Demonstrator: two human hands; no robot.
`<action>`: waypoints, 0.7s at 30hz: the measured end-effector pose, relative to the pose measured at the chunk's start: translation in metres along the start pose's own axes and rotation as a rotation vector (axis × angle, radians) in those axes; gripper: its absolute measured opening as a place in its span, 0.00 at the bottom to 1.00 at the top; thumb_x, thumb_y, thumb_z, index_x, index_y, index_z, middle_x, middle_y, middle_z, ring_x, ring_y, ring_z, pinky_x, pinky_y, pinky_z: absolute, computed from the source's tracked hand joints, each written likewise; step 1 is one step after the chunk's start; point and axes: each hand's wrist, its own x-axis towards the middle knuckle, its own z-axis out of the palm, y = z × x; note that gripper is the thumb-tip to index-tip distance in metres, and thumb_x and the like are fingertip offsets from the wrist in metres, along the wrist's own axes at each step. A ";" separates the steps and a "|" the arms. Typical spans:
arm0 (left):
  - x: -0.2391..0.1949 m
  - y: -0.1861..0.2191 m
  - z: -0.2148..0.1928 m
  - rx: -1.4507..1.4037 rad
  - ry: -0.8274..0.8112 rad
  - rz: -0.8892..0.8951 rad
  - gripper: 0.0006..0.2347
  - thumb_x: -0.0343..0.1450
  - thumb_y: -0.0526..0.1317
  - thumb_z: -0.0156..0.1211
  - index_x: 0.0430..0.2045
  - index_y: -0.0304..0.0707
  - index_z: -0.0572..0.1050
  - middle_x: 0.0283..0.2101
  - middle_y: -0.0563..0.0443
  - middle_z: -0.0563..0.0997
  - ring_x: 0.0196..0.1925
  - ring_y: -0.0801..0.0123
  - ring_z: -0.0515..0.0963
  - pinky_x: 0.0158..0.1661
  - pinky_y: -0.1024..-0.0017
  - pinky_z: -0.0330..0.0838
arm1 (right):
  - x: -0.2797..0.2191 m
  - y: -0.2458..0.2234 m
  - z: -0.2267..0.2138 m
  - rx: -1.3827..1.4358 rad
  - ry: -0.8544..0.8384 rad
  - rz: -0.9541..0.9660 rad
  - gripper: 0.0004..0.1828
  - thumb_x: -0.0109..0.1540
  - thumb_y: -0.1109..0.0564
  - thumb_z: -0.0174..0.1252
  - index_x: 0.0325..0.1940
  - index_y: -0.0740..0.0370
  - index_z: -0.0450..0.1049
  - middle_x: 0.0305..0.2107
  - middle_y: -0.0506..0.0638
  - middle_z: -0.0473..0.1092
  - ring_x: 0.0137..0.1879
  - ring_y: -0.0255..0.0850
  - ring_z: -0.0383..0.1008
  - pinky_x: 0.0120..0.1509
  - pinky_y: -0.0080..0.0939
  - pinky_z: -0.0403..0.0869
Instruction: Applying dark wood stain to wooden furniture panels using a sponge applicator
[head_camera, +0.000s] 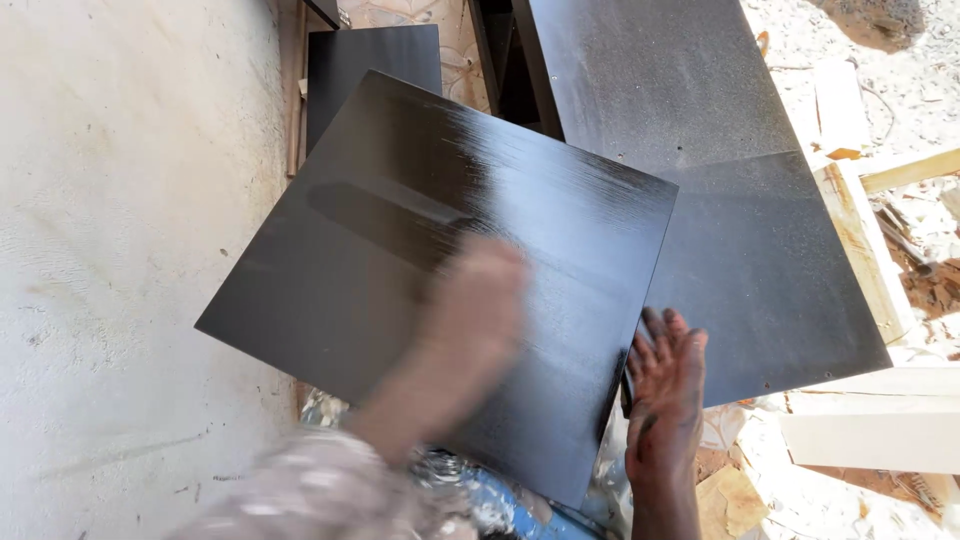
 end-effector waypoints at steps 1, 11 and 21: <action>-0.011 0.038 0.033 -0.079 -0.040 0.159 0.10 0.61 0.25 0.51 0.28 0.41 0.74 0.35 0.42 0.77 0.35 0.49 0.77 0.35 0.56 0.73 | 0.007 0.013 -0.009 0.112 0.096 -0.062 0.44 0.62 0.29 0.38 0.75 0.56 0.52 0.73 0.56 0.57 0.77 0.52 0.59 0.79 0.53 0.57; 0.028 -0.081 -0.024 0.005 0.197 0.119 0.14 0.58 0.26 0.46 0.29 0.42 0.77 0.32 0.48 0.78 0.36 0.53 0.74 0.33 0.56 0.70 | -0.031 -0.007 0.036 -0.339 -0.008 -0.675 0.45 0.69 0.31 0.37 0.76 0.71 0.50 0.73 0.65 0.53 0.78 0.55 0.56 0.80 0.54 0.58; 0.067 -0.085 0.007 0.029 0.206 -0.054 0.07 0.71 0.35 0.51 0.29 0.44 0.79 0.31 0.43 0.78 0.34 0.46 0.77 0.33 0.48 0.70 | -0.022 -0.034 0.051 -0.396 0.103 -0.709 0.51 0.70 0.24 0.28 0.70 0.78 0.54 0.69 0.74 0.56 0.77 0.63 0.57 0.80 0.60 0.60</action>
